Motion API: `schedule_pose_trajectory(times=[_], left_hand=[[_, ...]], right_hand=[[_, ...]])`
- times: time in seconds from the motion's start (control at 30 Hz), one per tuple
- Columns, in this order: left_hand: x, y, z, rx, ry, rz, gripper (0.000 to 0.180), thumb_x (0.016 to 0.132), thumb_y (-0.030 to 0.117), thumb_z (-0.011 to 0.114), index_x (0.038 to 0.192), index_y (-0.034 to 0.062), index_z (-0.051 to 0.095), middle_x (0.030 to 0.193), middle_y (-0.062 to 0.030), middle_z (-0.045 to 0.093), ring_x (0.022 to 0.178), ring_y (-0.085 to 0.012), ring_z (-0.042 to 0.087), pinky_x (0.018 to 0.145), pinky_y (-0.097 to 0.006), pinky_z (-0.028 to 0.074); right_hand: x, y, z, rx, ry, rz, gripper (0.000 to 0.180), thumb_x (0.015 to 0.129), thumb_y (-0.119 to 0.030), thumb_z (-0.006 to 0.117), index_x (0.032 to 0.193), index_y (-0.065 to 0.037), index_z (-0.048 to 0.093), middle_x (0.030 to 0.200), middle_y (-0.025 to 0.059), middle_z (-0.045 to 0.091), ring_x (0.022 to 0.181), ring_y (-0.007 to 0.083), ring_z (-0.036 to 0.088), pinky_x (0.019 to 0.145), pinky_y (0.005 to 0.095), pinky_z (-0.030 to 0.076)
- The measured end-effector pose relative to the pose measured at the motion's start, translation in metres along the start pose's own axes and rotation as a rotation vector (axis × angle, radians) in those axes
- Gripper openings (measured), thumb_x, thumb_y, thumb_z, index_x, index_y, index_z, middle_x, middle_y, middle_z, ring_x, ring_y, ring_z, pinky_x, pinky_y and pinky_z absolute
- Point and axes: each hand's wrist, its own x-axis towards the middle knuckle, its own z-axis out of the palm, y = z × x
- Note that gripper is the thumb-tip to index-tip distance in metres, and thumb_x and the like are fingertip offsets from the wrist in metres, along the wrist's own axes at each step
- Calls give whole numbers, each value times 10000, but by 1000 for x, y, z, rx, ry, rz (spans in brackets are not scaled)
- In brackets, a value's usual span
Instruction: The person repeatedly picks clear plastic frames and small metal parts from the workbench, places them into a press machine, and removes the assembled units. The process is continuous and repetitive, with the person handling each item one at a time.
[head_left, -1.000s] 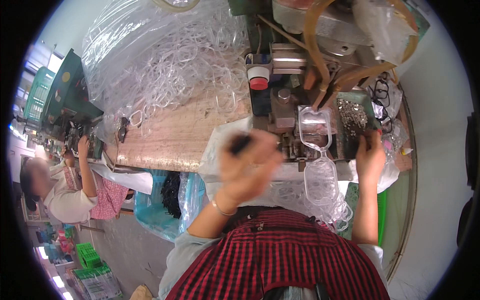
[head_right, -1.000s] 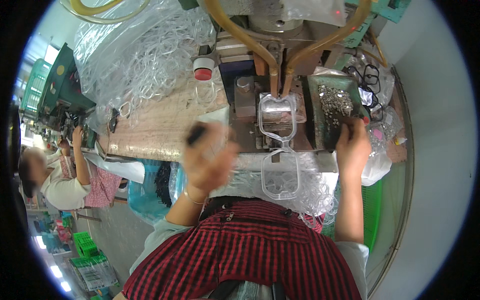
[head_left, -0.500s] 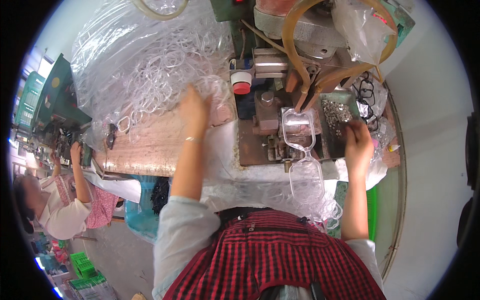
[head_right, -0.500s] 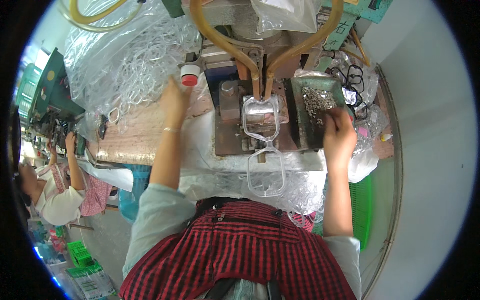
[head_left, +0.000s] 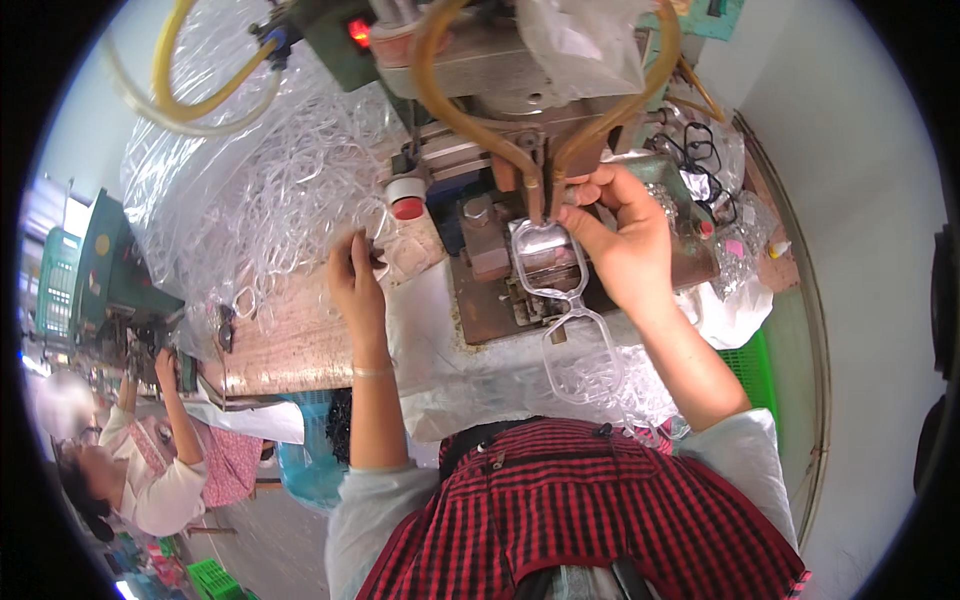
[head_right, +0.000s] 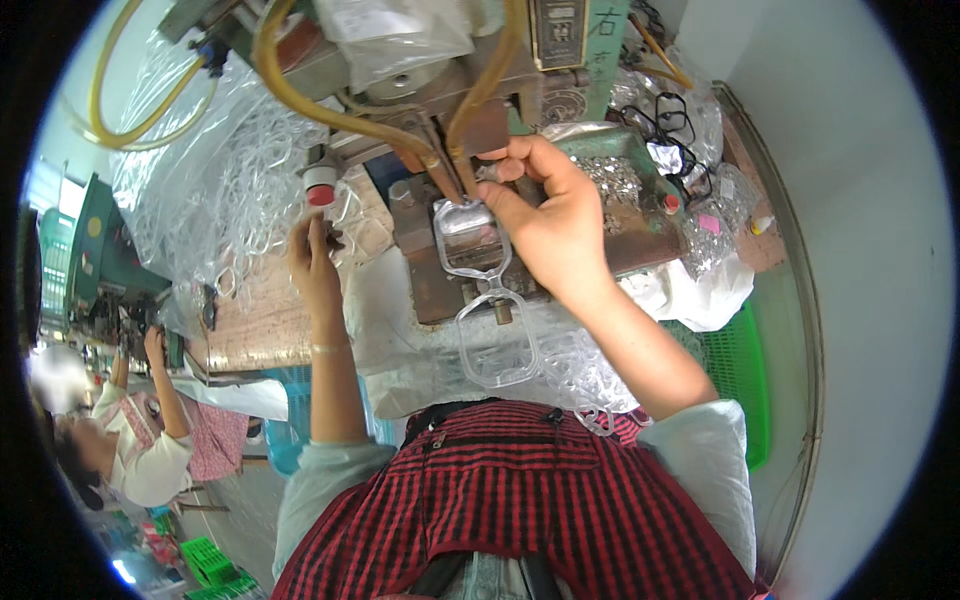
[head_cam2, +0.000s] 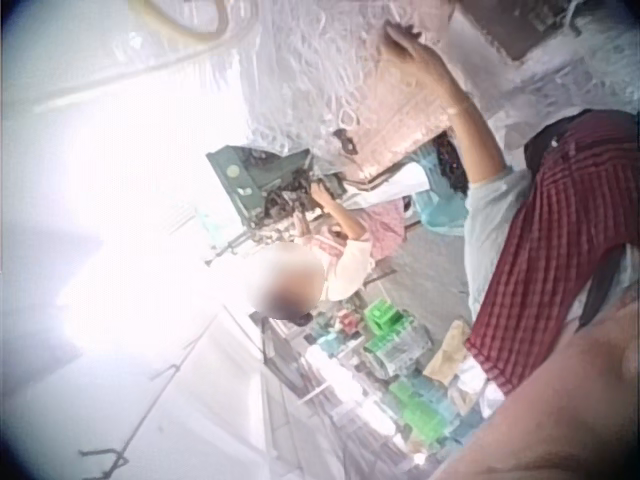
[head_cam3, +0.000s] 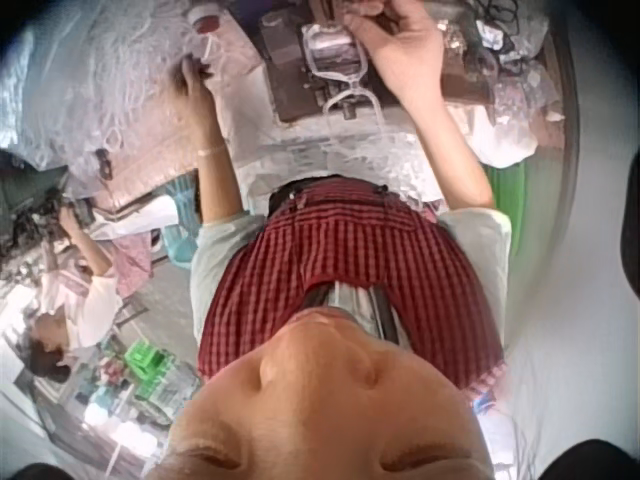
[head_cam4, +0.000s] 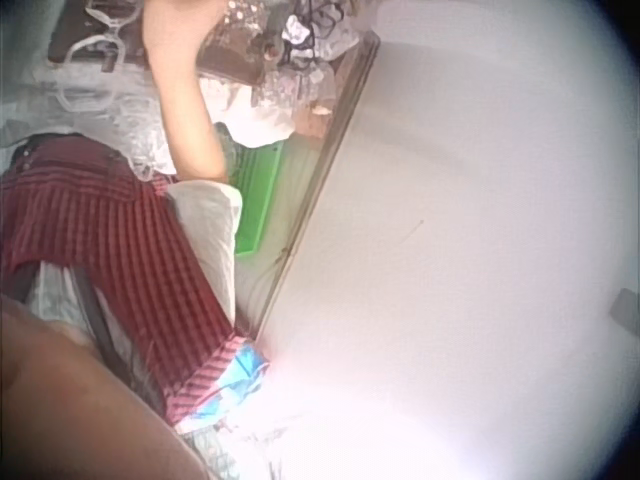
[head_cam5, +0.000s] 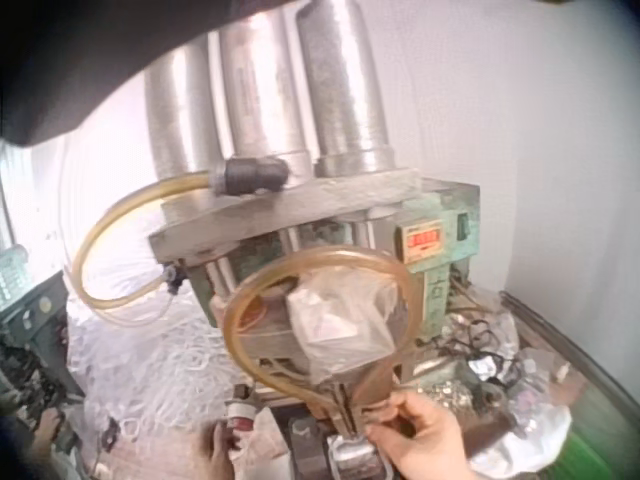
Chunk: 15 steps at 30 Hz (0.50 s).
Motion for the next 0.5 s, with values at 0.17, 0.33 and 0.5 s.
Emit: schedule_pose_trajectory(times=[0.17,0.33,0.5], left_hand=[[-33,53,21,-314,21,18,186,1036,105,548,1114,-40,634,988,-136,677,820,-197,686,706,-308,592],[-17,182,44,-427,-187,691,171,1004,26,519,1096,-63,633,985,-198,685,792,-245,685,670,-330,579],[-11,188,59,-357,-103,559,123,917,-2,604,997,-61,677,947,-197,716,766,-246,697,720,-306,547]], right_hand=[[-5,-1,0,188,27,148,429,818,92,734,1213,-9,600,874,-26,634,874,51,590,831,205,480],[-2,-16,8,332,-45,215,474,822,88,745,1254,-9,576,857,-4,684,976,89,627,901,240,498],[-15,-44,9,442,12,316,441,869,74,706,1280,-8,570,1028,44,683,1060,125,621,927,257,498]])
